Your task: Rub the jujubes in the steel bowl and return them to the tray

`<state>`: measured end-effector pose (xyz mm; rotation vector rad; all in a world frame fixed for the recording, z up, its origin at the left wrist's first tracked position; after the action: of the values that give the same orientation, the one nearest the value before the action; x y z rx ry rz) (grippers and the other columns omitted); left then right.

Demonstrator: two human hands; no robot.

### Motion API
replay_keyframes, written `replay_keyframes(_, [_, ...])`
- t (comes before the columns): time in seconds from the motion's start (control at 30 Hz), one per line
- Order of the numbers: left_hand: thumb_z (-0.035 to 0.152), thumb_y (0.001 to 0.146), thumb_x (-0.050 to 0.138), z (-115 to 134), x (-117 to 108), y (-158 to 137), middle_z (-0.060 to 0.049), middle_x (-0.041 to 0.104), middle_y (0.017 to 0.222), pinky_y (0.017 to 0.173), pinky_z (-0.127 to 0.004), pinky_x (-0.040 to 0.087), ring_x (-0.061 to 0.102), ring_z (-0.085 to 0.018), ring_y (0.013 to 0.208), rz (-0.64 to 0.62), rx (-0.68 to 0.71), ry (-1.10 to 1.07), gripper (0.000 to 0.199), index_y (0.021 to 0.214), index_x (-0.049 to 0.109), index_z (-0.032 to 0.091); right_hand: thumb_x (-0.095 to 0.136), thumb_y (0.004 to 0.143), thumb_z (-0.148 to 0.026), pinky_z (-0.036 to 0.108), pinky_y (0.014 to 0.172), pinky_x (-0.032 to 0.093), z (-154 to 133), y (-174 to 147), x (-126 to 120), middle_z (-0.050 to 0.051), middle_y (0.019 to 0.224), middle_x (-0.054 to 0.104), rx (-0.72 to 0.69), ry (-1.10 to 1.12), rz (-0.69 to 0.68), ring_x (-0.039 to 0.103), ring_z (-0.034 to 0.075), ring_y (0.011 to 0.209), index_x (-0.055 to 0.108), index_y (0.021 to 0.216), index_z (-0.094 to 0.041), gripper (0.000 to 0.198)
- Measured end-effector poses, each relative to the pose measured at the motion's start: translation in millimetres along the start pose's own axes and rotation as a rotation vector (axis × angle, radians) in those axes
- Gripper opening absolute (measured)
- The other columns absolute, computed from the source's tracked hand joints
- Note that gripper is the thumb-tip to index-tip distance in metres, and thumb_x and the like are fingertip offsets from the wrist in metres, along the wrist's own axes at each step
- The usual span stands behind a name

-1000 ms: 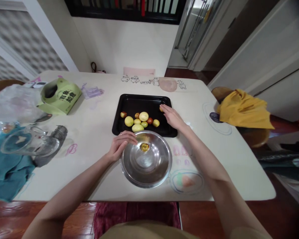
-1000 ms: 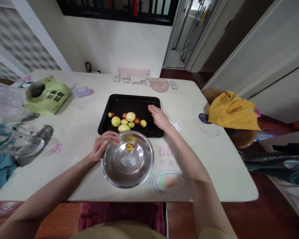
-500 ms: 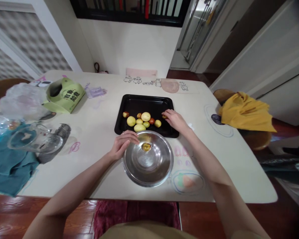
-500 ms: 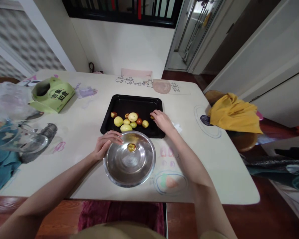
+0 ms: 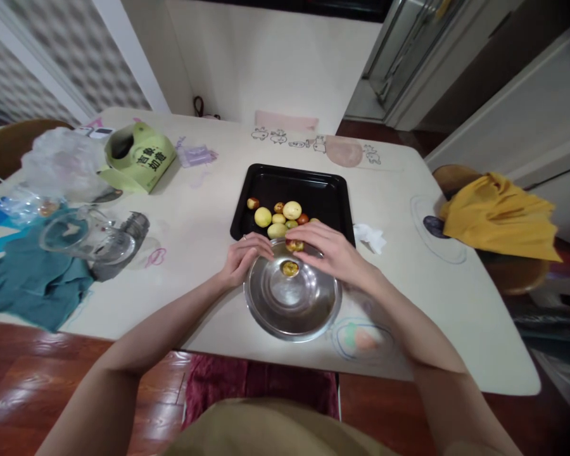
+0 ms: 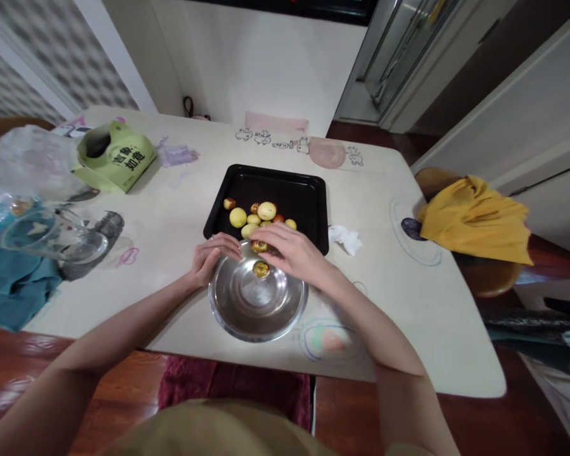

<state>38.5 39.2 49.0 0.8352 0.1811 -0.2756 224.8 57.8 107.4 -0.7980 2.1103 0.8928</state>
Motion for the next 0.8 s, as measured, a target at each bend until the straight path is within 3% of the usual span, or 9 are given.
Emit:
replay_keyframes(0.13, [0.038,0.114,0.031,-3.1,-3.6,-4.4,-0.012,0.077,0.089,0.091,-0.046,0.055,0.072,-0.025,0.096,0.058,-0.005,0.025,0.056,0.091,0.078,0.017,0.060,0.106,-0.026,0.043,0.109,0.056,-12.7,-1.5,32.5,0.010,0.131,0.073,-0.062,0.109,-0.167,0.068,0.024,0.125,0.067,0.131,-0.023,0.027])
replay_keyframes(0.37, [0.038,0.114,0.033,-1.1,-2.4,-4.9,-0.009,0.077,0.083,0.088,-0.043,0.055,0.072,-0.024,0.092,0.065,0.023,0.016,0.055,0.088,0.078,0.019,0.062,0.102,-0.017,0.044,0.109,0.056,-11.6,-5.9,69.8,0.011,0.128,0.073,-0.053,0.044,-0.375,0.069,0.024,0.121,0.068,0.127,-0.021,0.025])
replay_keyframes(0.8, [0.034,0.114,0.034,0.5,-1.3,-2.9,-0.009,0.078,0.083,0.088,-0.040,0.056,0.072,-0.023,0.091,0.044,0.046,-0.001,0.053,0.088,0.078,0.017,0.070,0.096,-0.011,0.046,0.111,0.054,-1.7,-7.6,83.2,0.010,0.126,0.075,-0.035,0.036,-0.386,0.070,0.026,0.122,0.070,0.128,-0.021,0.033])
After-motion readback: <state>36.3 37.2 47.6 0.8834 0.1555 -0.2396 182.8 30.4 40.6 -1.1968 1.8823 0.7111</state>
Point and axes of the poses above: each hand's wrist, its own y-axis towards the middle knuckle, its own x-axis out of the palm, z = x × y, the point moved 7 cm from there along y, towards the middle knuckle
